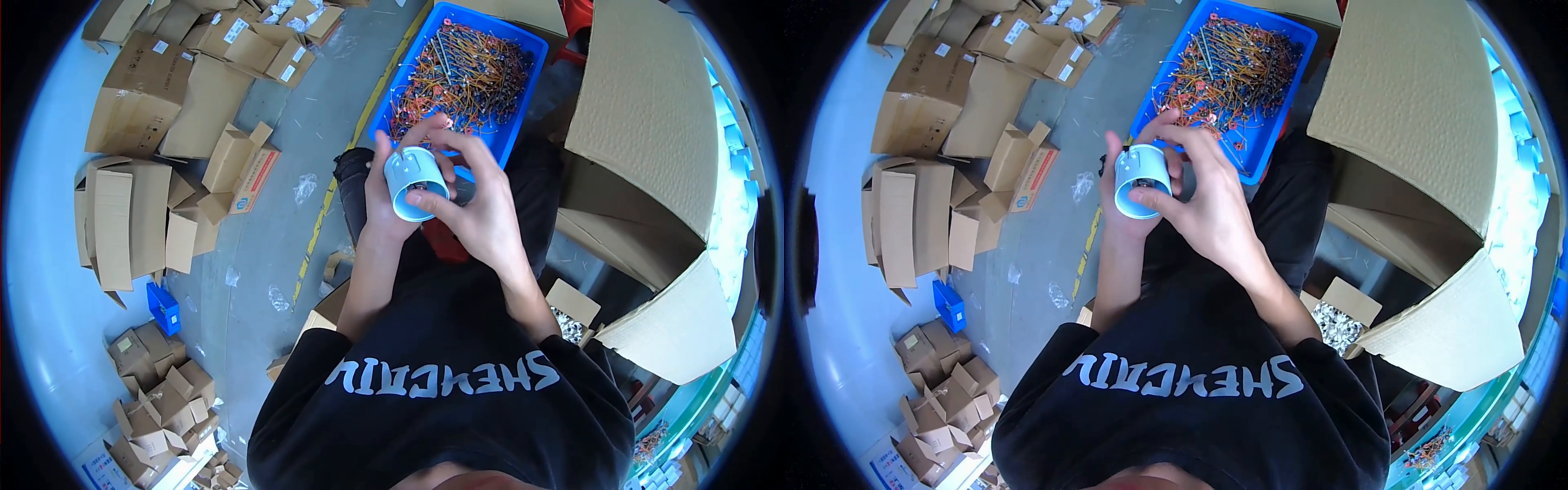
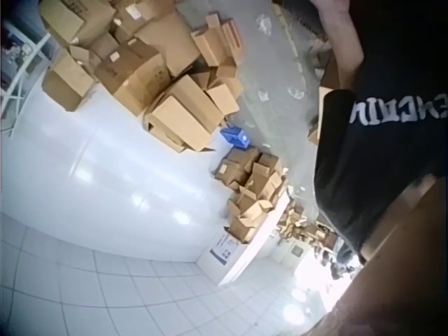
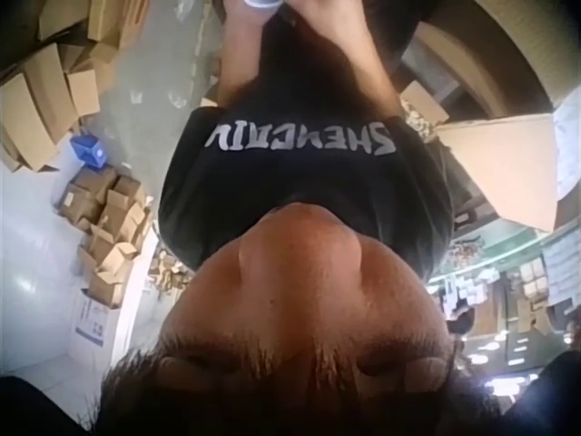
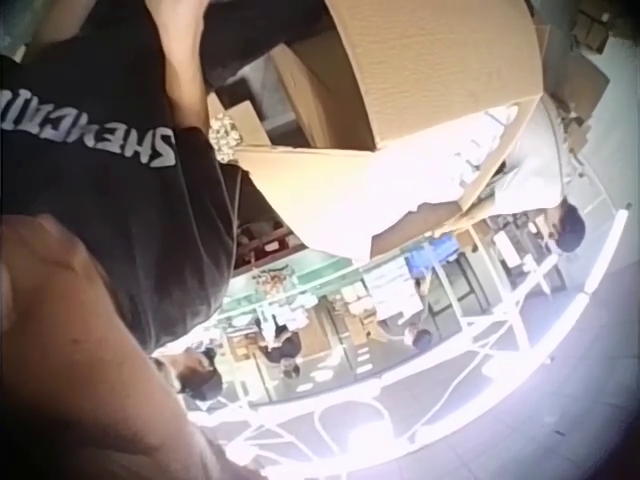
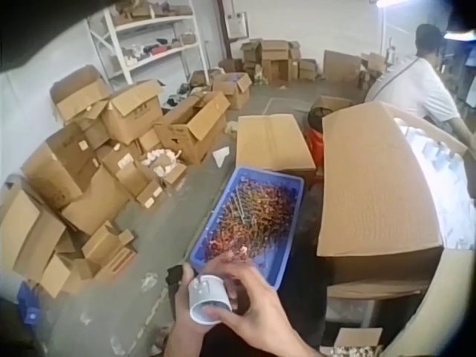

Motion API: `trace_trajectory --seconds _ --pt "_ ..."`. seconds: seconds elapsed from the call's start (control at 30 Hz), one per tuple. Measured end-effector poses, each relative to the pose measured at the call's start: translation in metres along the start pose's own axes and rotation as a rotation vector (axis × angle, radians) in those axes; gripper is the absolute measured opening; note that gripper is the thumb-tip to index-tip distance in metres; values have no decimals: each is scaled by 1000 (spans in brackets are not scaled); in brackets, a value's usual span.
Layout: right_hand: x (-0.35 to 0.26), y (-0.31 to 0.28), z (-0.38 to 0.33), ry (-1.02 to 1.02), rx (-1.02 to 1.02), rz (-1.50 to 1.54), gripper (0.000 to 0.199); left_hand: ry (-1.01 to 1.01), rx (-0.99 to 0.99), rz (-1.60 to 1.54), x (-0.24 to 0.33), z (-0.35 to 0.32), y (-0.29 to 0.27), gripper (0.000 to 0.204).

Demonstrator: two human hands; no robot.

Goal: The person installs wired components from a tray into plastic cups by hand and places the assembled cups into a cardboard box.

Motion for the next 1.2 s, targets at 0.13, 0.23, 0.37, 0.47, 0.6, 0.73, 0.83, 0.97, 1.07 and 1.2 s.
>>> trace_trajectory --seconds 0.13,0.23,0.37,0.47,0.6,0.73,0.83,0.97,1.07,1.2 --pt "12 9 -1 119 -144 218 46 -120 -45 84 2 -3 -14 73" --pt "33 18 -2 138 -138 249 45 -21 385 659 8 -11 -44 75" --pt "74 29 -2 112 -75 158 44 94 527 1035 16 -27 -45 66" --pt "84 37 0 105 -53 210 41 182 501 1111 8 -31 -41 57" --pt "93 43 -1 92 -36 126 39 253 512 1177 4 -31 -47 51" --pt "104 52 -1 145 -17 125 41 181 543 1190 5 -30 -63 53" --pt "114 51 0 218 -91 220 41 108 560 1198 3 -32 -67 54" --pt "101 42 0 211 -70 307 40 135 514 934 -3 -31 -67 55" --pt "79 32 -2 156 -6 202 44 122 479 625 -2 -35 -70 54" --pt "41 16 1 -43 188 -192 43 183 422 699 3 -35 -62 57"
Point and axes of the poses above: each hand's wrist, its own z-axis towards the middle knuckle, its own y-axis out of the palm, x = y × z, the point moved 5 cm from there along z, towards the middle knuckle, and after that the axes turned 7 degrees about -z, right-handed, at the moved point
